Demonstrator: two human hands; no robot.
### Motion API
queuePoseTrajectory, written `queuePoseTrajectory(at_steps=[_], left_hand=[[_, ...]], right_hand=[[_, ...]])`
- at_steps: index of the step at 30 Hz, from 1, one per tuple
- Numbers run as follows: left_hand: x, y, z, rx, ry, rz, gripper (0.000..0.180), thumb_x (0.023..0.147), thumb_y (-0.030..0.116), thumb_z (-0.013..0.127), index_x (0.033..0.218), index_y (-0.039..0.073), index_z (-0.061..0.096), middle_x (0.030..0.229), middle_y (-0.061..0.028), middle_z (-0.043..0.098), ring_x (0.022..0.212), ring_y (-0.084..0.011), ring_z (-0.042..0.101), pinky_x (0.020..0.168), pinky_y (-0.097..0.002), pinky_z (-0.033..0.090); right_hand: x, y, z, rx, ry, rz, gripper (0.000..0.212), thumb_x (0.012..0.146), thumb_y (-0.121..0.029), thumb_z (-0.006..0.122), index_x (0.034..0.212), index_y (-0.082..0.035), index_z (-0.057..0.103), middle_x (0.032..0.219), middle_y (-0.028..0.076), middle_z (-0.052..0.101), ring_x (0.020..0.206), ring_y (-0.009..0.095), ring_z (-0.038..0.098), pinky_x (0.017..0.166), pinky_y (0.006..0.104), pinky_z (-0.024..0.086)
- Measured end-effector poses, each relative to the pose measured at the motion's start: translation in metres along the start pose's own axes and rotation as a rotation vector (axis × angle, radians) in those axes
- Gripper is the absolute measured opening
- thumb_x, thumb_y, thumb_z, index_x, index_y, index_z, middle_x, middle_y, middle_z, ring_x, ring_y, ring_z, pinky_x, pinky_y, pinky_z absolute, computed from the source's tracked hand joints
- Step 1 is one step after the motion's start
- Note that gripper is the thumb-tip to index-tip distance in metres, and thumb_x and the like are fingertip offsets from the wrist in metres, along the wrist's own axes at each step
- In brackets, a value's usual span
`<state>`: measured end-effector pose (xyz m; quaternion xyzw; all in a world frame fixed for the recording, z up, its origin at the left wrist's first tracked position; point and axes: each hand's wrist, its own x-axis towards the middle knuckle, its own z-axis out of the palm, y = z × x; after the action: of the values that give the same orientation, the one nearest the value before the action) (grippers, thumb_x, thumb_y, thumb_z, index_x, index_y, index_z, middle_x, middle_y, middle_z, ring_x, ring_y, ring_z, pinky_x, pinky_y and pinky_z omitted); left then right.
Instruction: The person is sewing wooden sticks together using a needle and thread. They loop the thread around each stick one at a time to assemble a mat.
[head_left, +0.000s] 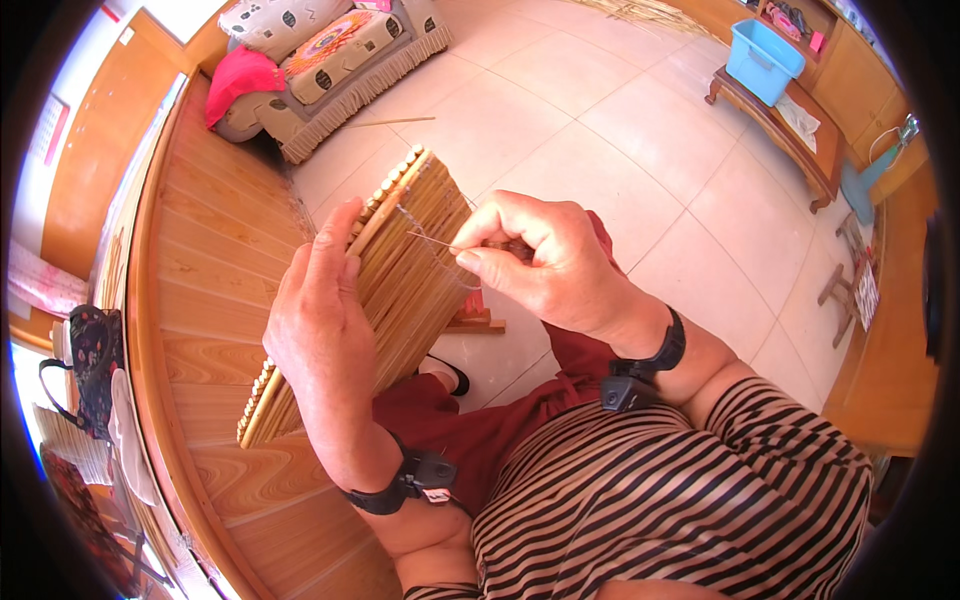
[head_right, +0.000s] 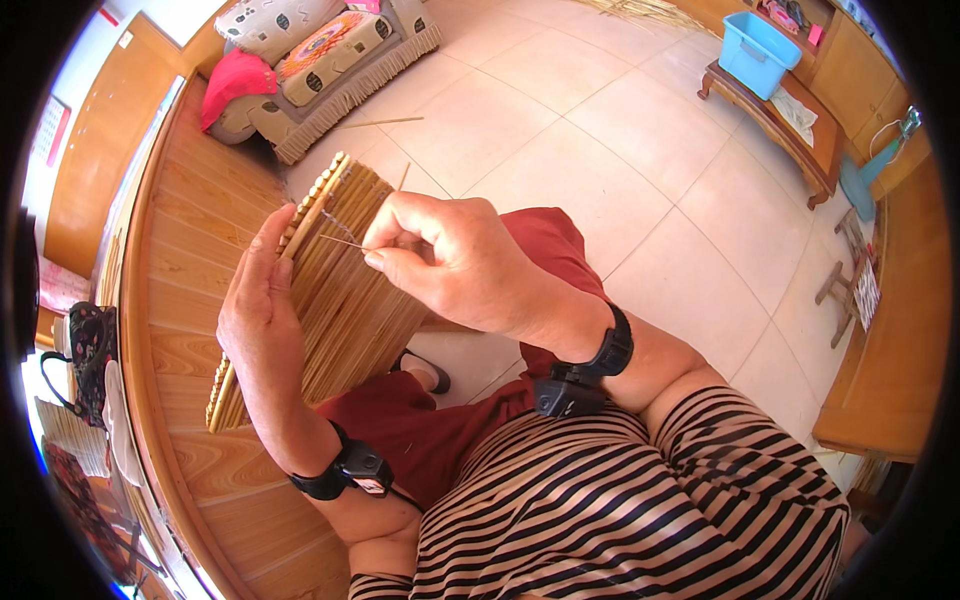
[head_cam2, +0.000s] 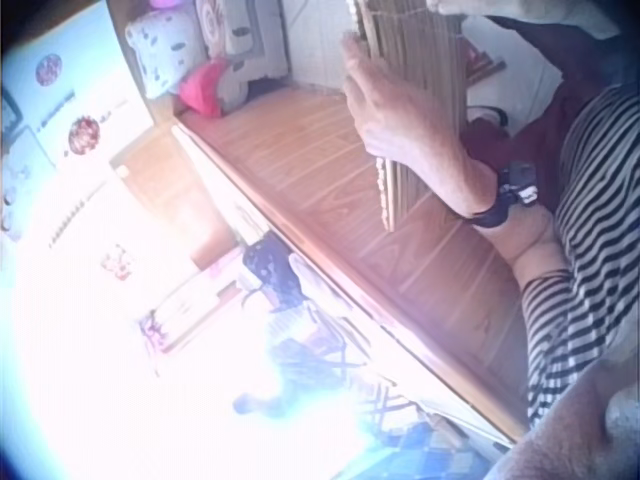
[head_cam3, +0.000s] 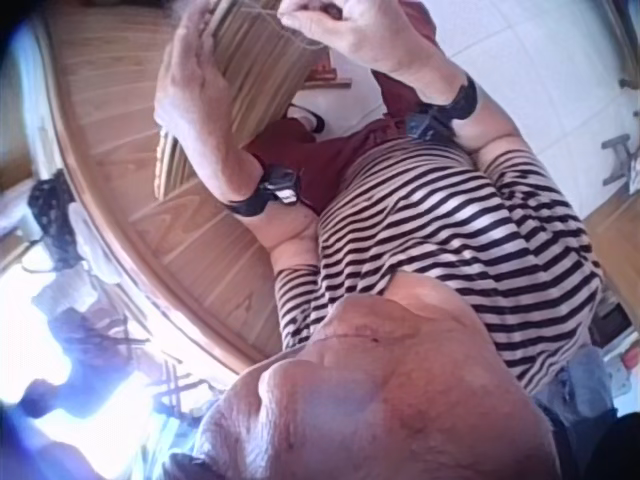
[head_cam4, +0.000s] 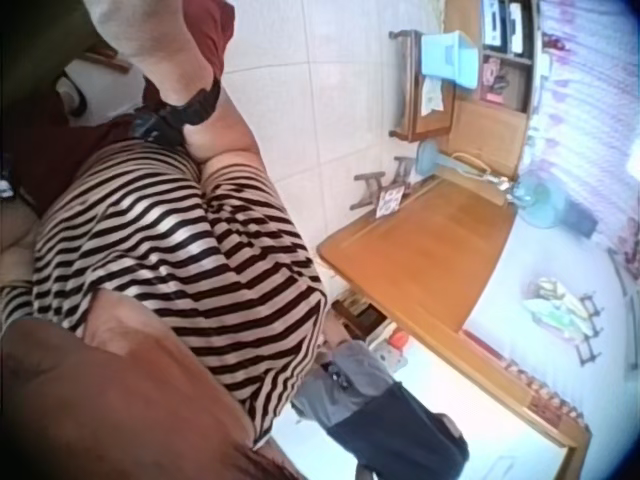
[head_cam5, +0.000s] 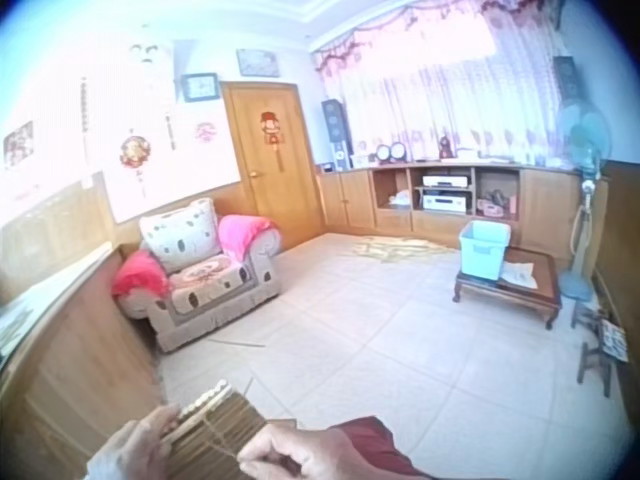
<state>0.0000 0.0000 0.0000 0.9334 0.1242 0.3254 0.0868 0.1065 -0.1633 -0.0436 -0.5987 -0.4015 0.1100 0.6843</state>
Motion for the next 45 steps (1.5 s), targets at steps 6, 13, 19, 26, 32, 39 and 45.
queuePoseTrajectory(at_steps=[6,13,19,26,32,39,45], left_hand=[[0.008,0.015,-0.001,0.033,-0.080,-0.039,0.036,0.087,0.002,0.054,0.118,0.016,0.060,0.095,-0.0104,0.065,0.087,-0.0316,0.063,0.072,-0.0423,0.049],[0.010,0.007,0.009,0.073,0.048,-0.064,0.033,0.089,0.005,0.054,0.121,0.011,0.059,0.104,-0.0125,0.066,0.096,-0.0326,0.062,0.081,-0.0422,0.049],[0.011,-0.014,0.003,-0.121,0.052,-0.127,0.031,0.090,0.008,0.058,0.119,0.015,0.064,0.104,-0.0128,0.067,0.096,-0.0268,0.064,0.082,-0.0356,0.050],[0.011,-0.042,0.000,-0.370,0.098,-0.280,0.025,0.090,0.006,0.060,0.113,0.012,0.068,0.083,-0.0060,0.065,0.078,-0.0110,0.058,0.073,-0.0252,0.047],[0.009,-0.037,-0.001,-0.251,0.080,-0.301,0.026,0.090,0.006,0.059,0.115,0.011,0.066,0.090,-0.0075,0.067,0.080,-0.0138,0.061,0.075,-0.0271,0.048],[0.007,-0.041,0.003,-0.272,0.136,-0.224,0.024,0.090,0.005,0.058,0.112,0.009,0.066,0.093,-0.0094,0.069,0.085,-0.0178,0.065,0.077,-0.0302,0.050],[0.009,-0.037,0.001,-0.237,0.119,-0.242,0.024,0.089,0.004,0.058,0.111,0.009,0.066,0.094,-0.0109,0.069,0.086,-0.0191,0.066,0.077,-0.0309,0.050]], right_hand=[[0.008,0.004,0.008,-0.169,0.068,-0.079,0.008,0.085,0.002,0.066,0.094,0.002,0.066,0.069,0.004,0.064,0.061,0.004,0.056,0.054,0.0206,0.045],[0.013,0.013,0.011,-0.164,0.152,-0.302,0.008,0.084,-0.004,0.069,0.092,-0.002,0.068,0.078,0.008,0.068,0.068,0.016,0.065,0.061,0.0253,0.051],[0.012,0.001,0.003,0.081,0.092,-0.281,0.004,0.084,-0.005,0.071,0.083,-0.003,0.067,0.085,0.008,0.065,0.075,0.012,0.060,0.066,0.0240,0.048],[0.021,0.005,0.006,-0.314,0.102,-0.623,0.009,0.078,-0.004,0.073,0.077,-0.003,0.065,0.077,0.006,0.063,0.065,0.014,0.055,0.058,0.0257,0.043],[0.025,0.005,0.027,-0.304,0.132,-0.305,0.012,0.084,-0.011,0.068,0.080,-0.006,0.058,0.059,0.006,0.061,0.050,0.021,0.060,0.046,0.0301,0.045],[0.034,0.013,0.040,-0.338,0.131,-0.311,0.004,0.083,-0.006,0.070,0.084,-0.004,0.067,0.059,0.003,0.059,0.048,0.006,0.048,0.044,0.0234,0.037],[0.037,0.019,0.045,-0.291,0.125,-0.343,0.012,0.084,-0.004,0.068,0.096,-0.004,0.069,0.063,0.004,0.060,0.052,0.007,0.052,0.049,0.0238,0.042]])
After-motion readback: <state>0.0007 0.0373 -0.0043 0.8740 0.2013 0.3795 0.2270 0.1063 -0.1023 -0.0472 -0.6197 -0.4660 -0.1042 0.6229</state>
